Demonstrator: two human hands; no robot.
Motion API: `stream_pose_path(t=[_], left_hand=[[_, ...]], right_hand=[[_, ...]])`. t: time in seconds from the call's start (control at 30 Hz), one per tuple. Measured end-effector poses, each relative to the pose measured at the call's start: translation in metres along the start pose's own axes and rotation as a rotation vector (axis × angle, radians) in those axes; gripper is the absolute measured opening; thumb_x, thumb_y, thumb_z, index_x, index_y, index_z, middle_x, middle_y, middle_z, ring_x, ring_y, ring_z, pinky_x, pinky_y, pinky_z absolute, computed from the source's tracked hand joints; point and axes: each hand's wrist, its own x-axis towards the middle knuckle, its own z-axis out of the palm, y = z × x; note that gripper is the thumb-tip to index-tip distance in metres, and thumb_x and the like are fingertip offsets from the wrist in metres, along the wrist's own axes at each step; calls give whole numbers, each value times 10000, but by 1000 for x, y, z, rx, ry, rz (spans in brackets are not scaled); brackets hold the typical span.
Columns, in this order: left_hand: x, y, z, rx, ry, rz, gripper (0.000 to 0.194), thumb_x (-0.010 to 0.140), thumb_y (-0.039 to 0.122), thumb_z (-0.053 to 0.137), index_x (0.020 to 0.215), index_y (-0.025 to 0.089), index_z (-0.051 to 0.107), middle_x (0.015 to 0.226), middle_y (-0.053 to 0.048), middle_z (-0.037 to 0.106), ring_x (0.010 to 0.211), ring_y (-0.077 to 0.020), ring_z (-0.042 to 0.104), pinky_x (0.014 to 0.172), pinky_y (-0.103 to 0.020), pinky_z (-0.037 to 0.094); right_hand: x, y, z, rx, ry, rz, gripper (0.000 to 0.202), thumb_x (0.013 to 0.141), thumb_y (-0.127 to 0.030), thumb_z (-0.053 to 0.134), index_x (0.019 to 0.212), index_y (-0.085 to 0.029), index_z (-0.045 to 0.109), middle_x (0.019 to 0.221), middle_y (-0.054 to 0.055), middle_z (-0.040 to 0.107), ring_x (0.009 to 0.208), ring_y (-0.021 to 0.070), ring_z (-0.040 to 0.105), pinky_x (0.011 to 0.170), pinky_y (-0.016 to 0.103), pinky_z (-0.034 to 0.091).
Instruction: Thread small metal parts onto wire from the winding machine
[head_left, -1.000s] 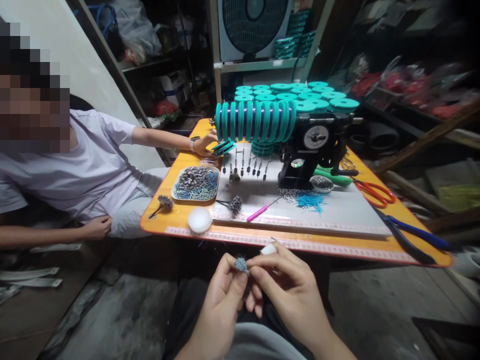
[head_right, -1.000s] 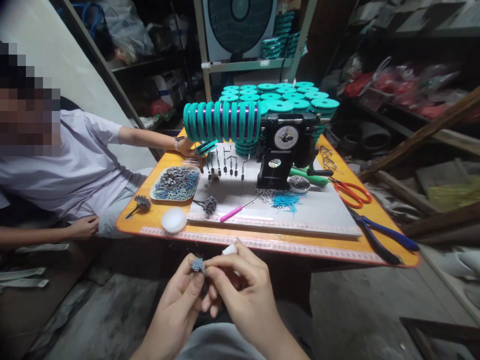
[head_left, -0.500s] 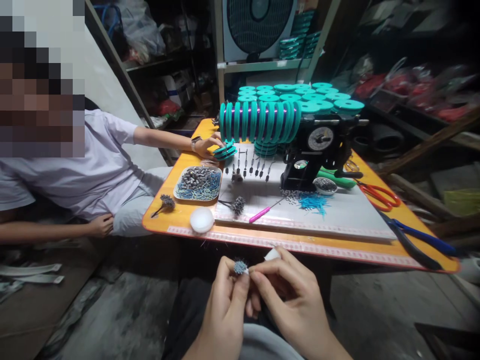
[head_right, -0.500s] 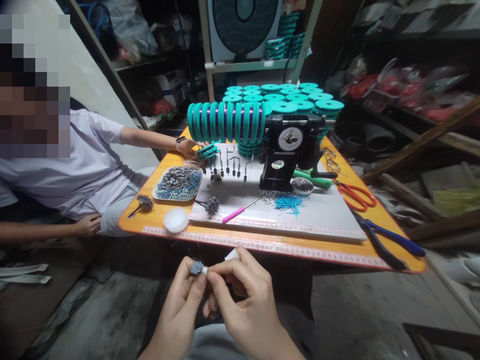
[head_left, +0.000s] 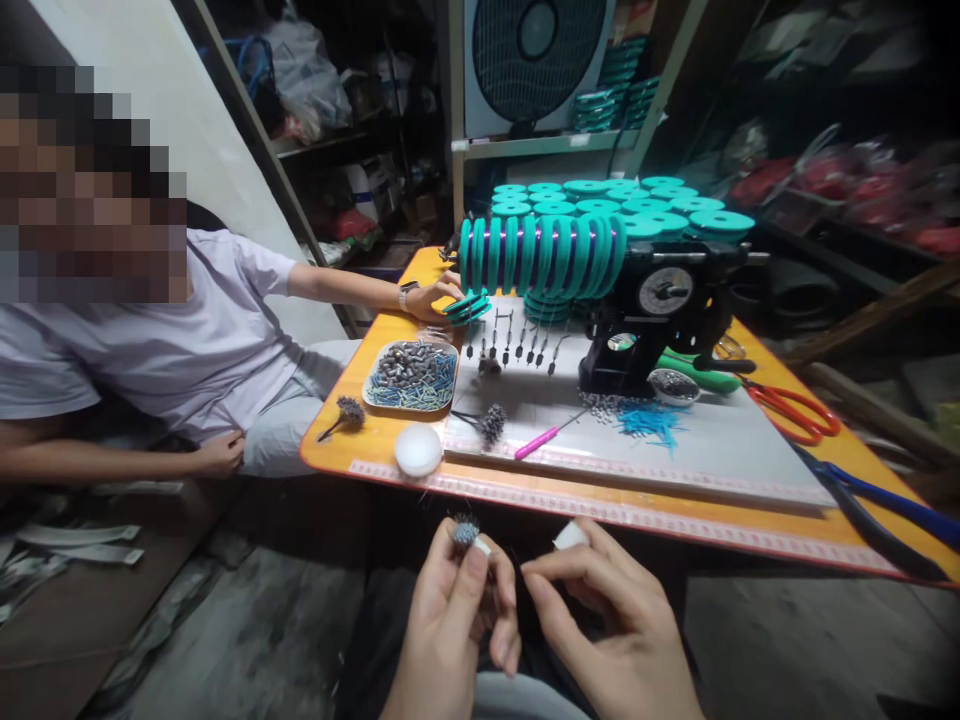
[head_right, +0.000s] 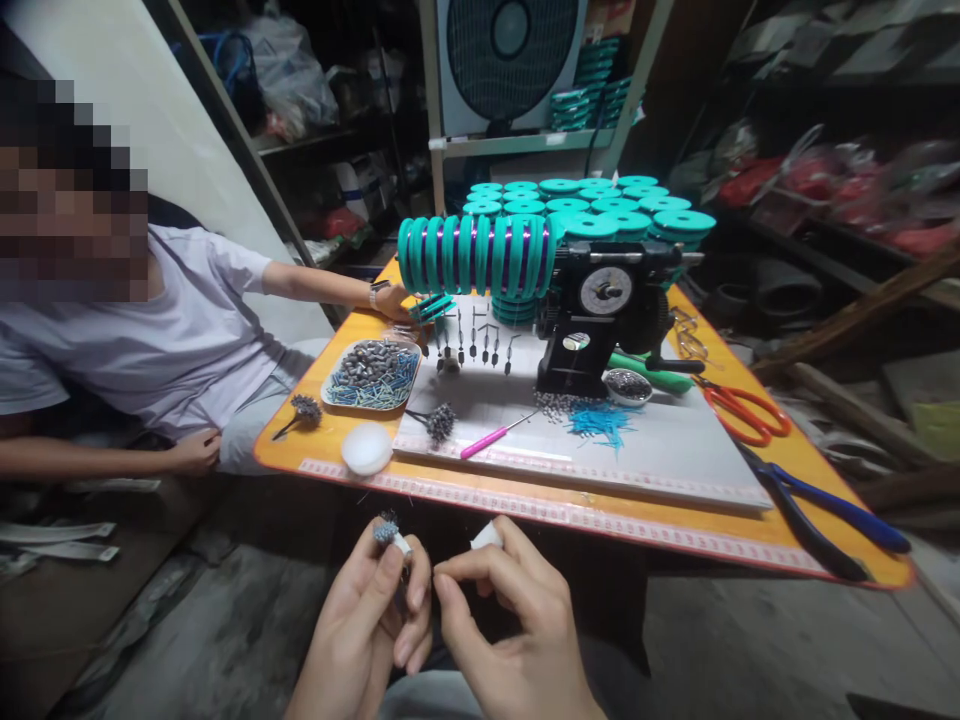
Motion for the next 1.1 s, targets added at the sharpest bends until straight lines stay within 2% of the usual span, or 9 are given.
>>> stream_pose_path(t=[0.13, 0.37, 0.6, 0.8, 0.93, 1.1], left_hand=[[0, -3, 0, -44, 6, 12, 270, 985, 393, 546, 827, 200, 443, 651, 81, 519, 389, -3, 372, 388, -119, 385], [-2, 1, 4, -12, 7, -10, 285, 976, 398, 563, 824, 194, 434, 641, 76, 523, 417, -15, 397, 423, -135, 407], [-5, -7, -2, 131, 8, 24, 266, 1001, 413, 511, 861, 204, 426, 645, 74, 537, 443, -24, 429, 450, -143, 401], [-10, -10, 1, 217, 44, -3, 330, 964, 494, 549, 862, 202, 436, 591, 82, 502, 468, -33, 442, 466, -139, 381], [-10, -7, 3, 252, 81, -37, 393, 920, 557, 584, 843, 203, 431, 592, 76, 509, 461, -37, 440, 472, -156, 385], [-11, -8, 4, 288, 123, -12, 428, 895, 590, 598, 819, 201, 435, 611, 61, 519, 468, -44, 451, 475, -165, 388]], right_hand=[[-1, 0, 0, 11, -24, 5, 139, 894, -157, 624, 799, -208, 711, 700, 36, 610, 595, 160, 571, 496, 249, 479], [0, -1, 1, -7, -22, 5, 138, 892, -154, 642, 804, -224, 723, 665, 13, 628, 607, 153, 602, 508, 233, 479], [0, 1, 3, 32, 30, 36, 110, 903, -164, 652, 854, -229, 726, 743, 24, 627, 605, 144, 617, 476, 217, 504], [2, -3, 2, 99, 27, -11, 187, 913, -131, 651, 979, -273, 753, 722, -6, 688, 585, 128, 646, 542, 209, 544], [2, -3, 2, 96, 39, -13, 181, 885, -131, 690, 949, -279, 771, 712, -10, 694, 556, 128, 657, 525, 207, 552], [1, 0, 1, 76, 29, 5, 136, 874, -168, 715, 917, -275, 786, 733, -4, 669, 536, 112, 646, 474, 178, 532]])
